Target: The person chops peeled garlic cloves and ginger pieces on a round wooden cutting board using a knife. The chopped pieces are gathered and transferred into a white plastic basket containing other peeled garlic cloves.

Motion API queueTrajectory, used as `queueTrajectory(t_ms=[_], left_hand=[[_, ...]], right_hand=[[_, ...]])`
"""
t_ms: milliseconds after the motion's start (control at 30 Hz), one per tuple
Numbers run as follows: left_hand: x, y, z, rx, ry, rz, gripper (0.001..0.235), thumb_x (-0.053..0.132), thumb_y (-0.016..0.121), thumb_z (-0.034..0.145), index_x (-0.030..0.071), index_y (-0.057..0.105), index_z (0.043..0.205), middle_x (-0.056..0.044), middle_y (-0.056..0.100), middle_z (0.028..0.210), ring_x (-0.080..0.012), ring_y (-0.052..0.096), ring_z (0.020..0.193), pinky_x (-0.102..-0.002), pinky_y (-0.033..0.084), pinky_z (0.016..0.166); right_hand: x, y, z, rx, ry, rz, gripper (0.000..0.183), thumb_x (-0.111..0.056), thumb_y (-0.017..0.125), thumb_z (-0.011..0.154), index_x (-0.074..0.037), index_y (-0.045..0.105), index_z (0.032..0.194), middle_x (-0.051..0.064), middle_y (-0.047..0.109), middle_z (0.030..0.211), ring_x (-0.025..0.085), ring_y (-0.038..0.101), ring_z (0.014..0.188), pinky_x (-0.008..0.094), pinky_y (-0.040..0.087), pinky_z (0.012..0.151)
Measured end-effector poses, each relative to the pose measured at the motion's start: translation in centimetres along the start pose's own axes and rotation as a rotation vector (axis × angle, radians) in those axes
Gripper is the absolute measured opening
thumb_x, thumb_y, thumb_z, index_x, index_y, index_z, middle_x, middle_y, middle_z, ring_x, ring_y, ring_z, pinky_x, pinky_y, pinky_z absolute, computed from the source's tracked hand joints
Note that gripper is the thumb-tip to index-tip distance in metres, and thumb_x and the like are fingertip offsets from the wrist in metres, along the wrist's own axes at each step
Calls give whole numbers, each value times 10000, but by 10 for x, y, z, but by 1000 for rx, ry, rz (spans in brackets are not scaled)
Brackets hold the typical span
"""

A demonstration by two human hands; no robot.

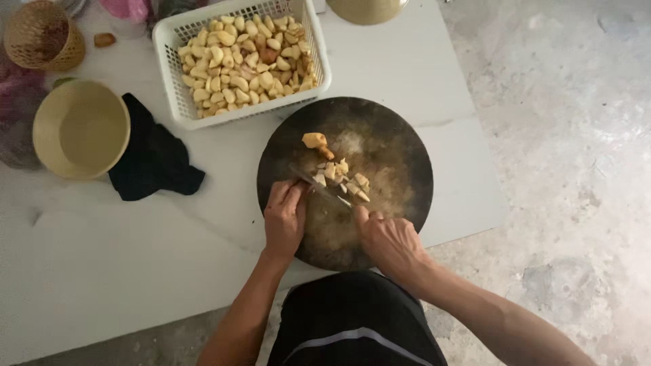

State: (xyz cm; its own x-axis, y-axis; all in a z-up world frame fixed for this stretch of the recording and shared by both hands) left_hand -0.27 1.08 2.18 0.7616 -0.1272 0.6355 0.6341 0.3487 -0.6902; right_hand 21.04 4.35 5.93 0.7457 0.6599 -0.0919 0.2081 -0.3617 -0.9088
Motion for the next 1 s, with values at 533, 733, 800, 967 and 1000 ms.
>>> queueTrajectory(t_ms=[533, 733, 800, 967, 1000], left_hand=[[-1, 6, 8, -1, -11, 41, 218, -112, 684, 918, -34, 703, 1121, -129, 683, 1134, -297, 661, 1054, -407, 577, 857], [-6, 8, -1, 9, 13, 4, 322, -164, 629, 834, -66, 690, 1135, -167, 675, 1152, -334, 644, 1080, -425, 580, 862], [-9, 8, -2, 13, 25, 39, 365, -172, 622, 803, -61, 698, 1141, -160, 676, 1129, -330, 649, 1063, -423, 586, 858], [-11, 12, -5, 37, 23, 51, 231, -104, 699, 897, -53, 690, 1121, -136, 676, 1134, -307, 661, 1056, -417, 585, 862], [-9, 11, -5, 52, 27, 37, 229, -97, 707, 896, -53, 694, 1120, -130, 683, 1139, -314, 661, 1055, -424, 582, 861]], right_hand=[[4, -3, 20, 13, 4, 58, 42, -22, 493, 1041, 18, 482, 1041, 101, 643, 691, 166, 653, 535, 349, 521, 391], [6, -3, -11, -6, -76, -38, 118, 8, 543, 923, 15, 479, 1022, 89, 600, 664, 136, 631, 498, 318, 491, 367], [6, -3, -6, -96, -65, -36, 28, 31, 497, 997, 17, 475, 1005, 61, 592, 636, 106, 617, 490, 302, 480, 345], [7, 9, 17, 1, -63, -7, 28, 12, 511, 1018, 7, 485, 1008, 44, 586, 617, 104, 557, 454, 281, 449, 313], [7, 11, 23, 20, -48, 10, 32, 38, 496, 1035, 13, 485, 1020, 34, 584, 615, 87, 549, 439, 261, 451, 289]])
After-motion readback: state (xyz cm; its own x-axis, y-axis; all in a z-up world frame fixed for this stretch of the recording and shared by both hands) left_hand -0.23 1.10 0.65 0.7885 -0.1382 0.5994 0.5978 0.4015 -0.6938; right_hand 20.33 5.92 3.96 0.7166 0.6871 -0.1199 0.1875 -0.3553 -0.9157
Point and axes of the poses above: each hand's wrist, its own z-axis towards the middle knuckle, its own y-axis out of the palm, x = y × z, the point moved 1 cm from there along z, towards the middle knuckle
